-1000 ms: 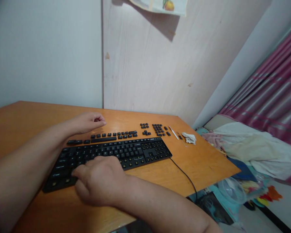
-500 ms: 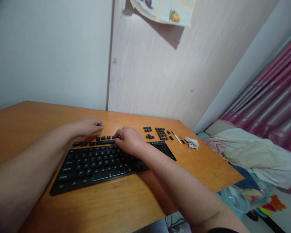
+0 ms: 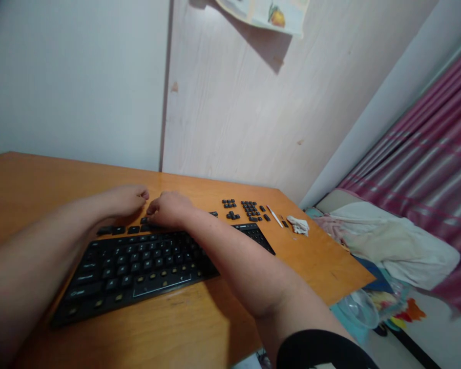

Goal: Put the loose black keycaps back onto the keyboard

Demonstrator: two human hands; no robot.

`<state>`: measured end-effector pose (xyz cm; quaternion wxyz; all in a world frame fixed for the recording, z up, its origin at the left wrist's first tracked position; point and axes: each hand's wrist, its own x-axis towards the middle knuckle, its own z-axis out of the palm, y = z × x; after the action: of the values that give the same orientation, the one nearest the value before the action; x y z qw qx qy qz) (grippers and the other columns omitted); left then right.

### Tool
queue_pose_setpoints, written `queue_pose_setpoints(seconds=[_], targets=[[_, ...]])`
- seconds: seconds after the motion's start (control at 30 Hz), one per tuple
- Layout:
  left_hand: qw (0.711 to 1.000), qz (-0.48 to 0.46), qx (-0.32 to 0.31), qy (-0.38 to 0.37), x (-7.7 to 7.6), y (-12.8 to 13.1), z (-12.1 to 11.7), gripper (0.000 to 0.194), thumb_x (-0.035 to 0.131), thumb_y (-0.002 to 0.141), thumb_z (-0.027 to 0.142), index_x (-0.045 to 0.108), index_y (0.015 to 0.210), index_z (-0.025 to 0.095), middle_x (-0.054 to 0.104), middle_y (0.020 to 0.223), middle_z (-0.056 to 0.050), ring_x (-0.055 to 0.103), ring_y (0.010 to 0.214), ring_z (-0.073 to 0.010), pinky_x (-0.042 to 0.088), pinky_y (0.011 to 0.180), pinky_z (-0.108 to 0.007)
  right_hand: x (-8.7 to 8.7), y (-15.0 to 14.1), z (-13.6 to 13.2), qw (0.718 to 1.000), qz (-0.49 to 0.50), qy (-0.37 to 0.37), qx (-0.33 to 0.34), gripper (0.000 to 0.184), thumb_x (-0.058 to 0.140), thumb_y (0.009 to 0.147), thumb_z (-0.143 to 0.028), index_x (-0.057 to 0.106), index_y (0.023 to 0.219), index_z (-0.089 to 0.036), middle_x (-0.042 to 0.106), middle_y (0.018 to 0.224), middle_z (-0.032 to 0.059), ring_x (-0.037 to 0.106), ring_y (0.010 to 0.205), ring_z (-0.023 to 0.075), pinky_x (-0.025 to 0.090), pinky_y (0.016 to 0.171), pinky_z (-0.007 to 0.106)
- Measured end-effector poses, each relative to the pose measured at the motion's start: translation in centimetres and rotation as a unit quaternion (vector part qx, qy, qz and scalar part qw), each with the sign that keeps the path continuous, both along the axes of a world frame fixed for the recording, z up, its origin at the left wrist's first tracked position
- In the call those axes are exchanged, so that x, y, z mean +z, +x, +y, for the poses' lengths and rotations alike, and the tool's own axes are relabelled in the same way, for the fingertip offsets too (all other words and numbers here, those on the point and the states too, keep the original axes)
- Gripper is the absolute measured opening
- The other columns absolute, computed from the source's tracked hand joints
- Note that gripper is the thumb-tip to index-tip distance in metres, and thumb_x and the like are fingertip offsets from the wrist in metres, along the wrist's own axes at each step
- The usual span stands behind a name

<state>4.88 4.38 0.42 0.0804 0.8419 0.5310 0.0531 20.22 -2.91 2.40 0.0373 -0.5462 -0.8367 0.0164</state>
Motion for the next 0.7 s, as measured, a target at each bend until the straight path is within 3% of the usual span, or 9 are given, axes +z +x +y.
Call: queue_pose_setpoints(seconds=[0.2, 0.3, 0.5, 0.7], targets=[[0.999, 0.044, 0.0, -0.003, 0.1, 0.1, 0.7, 0.019, 0.047, 0.082, 0.019, 0.062, 0.07, 0.017, 0.07, 0.07, -0.006, 0.058, 0.07, -0.0181, 0.031, 0.058, -0.025, -0.9, -0.8, 1.1, 1.0, -0.009, 0.006, 0.017, 0.033, 0.067, 0.082, -0.052, 0.076, 0.106, -0.032, 0.068, 0.096, -0.0005, 0.055, 0.084, 0.0186, 0.039, 0.071, 0.029], [0.998, 0.061, 0.002, -0.004, 0.4, 0.4, 0.5, 0.02, 0.049, 0.082, 0.02, 0.065, 0.071, 0.016, 0.072, 0.076, -0.008, 0.06, 0.071, -0.019, 0.031, 0.057, -0.026, -0.9, -1.4, 1.2, 1.0, -0.004, 0.01, 0.006, 0.029, 0.071, 0.079, -0.047, 0.077, 0.102, -0.031, 0.066, 0.088, -0.0044, 0.051, 0.08, 0.0155, 0.035, 0.068, 0.027], [0.998, 0.068, 0.009, -0.012, 1.1, 0.5, -0.1, 0.025, 0.046, 0.083, 0.02, 0.07, 0.081, 0.013, 0.074, 0.092, -0.014, 0.063, 0.077, -0.0208, 0.034, 0.058, -0.026, -0.7, -1.8, 1.1, 1.0, 0.004, -0.006, 0.004, 0.02, 0.07, 0.079, -0.044, 0.078, 0.091, -0.03, 0.065, 0.086, -0.0033, 0.047, 0.074, 0.0145, 0.032, 0.064, 0.027], [0.999, 0.053, 0.012, 0.009, 0.2, 0.1, 1.0, 0.033, 0.04, 0.085, 0.023, 0.071, 0.087, 0.012, 0.073, 0.098, -0.019, 0.064, 0.079, -0.0244, 0.037, 0.061, -0.028, -0.9, -1.5, 1.4, 0.999, 0.026, -0.042, -0.006, 0.021, 0.071, 0.078, -0.043, 0.078, 0.091, -0.027, 0.066, 0.082, -0.0024, 0.047, 0.072, 0.014, 0.033, 0.064, 0.027]])
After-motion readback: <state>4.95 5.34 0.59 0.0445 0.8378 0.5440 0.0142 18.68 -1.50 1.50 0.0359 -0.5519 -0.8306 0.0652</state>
